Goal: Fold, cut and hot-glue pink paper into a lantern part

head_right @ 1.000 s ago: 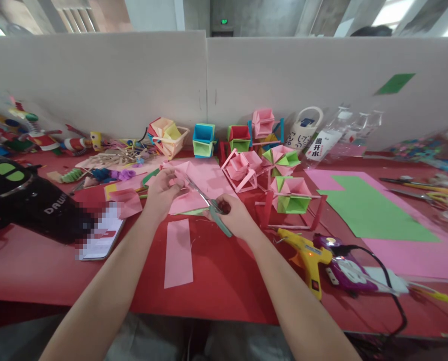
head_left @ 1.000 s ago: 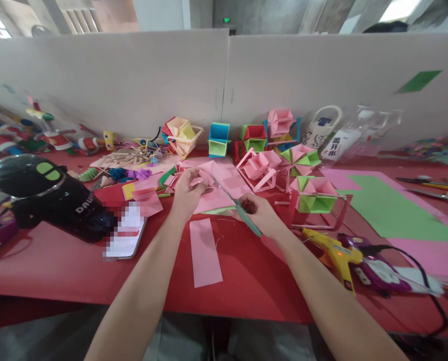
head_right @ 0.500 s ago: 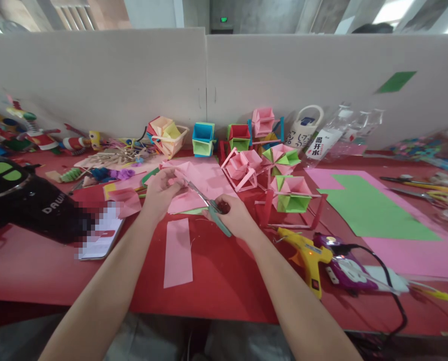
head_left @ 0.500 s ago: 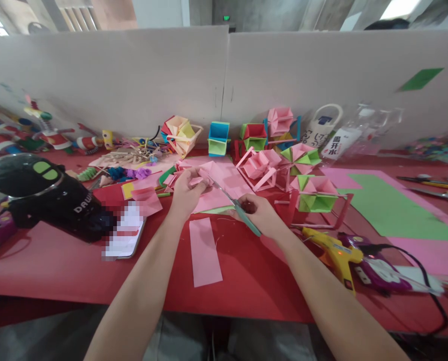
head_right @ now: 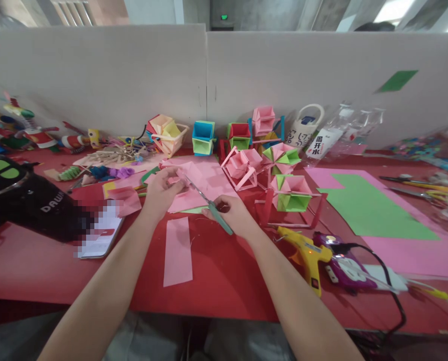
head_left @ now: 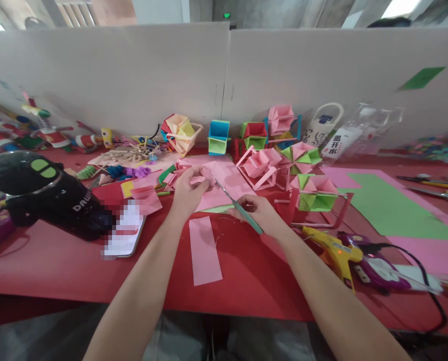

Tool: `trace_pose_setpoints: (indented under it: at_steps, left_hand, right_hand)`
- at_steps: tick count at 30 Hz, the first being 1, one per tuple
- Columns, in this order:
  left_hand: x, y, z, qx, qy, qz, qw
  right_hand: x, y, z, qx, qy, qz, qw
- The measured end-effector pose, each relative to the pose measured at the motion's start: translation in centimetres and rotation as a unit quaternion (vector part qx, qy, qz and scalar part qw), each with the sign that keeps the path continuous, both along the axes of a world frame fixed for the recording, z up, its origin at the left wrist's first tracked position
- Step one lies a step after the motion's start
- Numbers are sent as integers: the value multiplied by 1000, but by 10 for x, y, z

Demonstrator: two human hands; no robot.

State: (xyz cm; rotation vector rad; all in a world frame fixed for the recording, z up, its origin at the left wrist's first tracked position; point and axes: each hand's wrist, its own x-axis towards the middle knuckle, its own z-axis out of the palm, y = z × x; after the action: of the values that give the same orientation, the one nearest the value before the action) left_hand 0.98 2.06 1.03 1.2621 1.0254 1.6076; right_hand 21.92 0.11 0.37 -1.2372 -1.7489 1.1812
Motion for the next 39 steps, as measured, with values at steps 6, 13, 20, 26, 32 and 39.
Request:
trace_pose_setpoints:
  at_steps: [6,13,20,26,32,39]
  left_hand:
    - [0,1,-2,7,10,-1,1000]
    - [1,0,-1,6,14,-2,1000]
    - [0,0,-3,4,23,-1,1000]
    - [0,0,-2,-2,24,1,1000]
    - [-1,0,-3,-10,26,3,1000]
    - [-1,0,-2,-20,17,5,1000]
  right_hand:
    - [-1,-1,2,3,-2,-1,1000]
    - [0,-2,1,-4,0,0,1000]
    - [1,-1,-2,-9,4,8,1000]
    - [-1,-3,0,-14,-2,-12,1000]
    - [-3,-5,1,-8,-1,-34,999]
    - [-3,-3,-8,12,-3,-41,999]
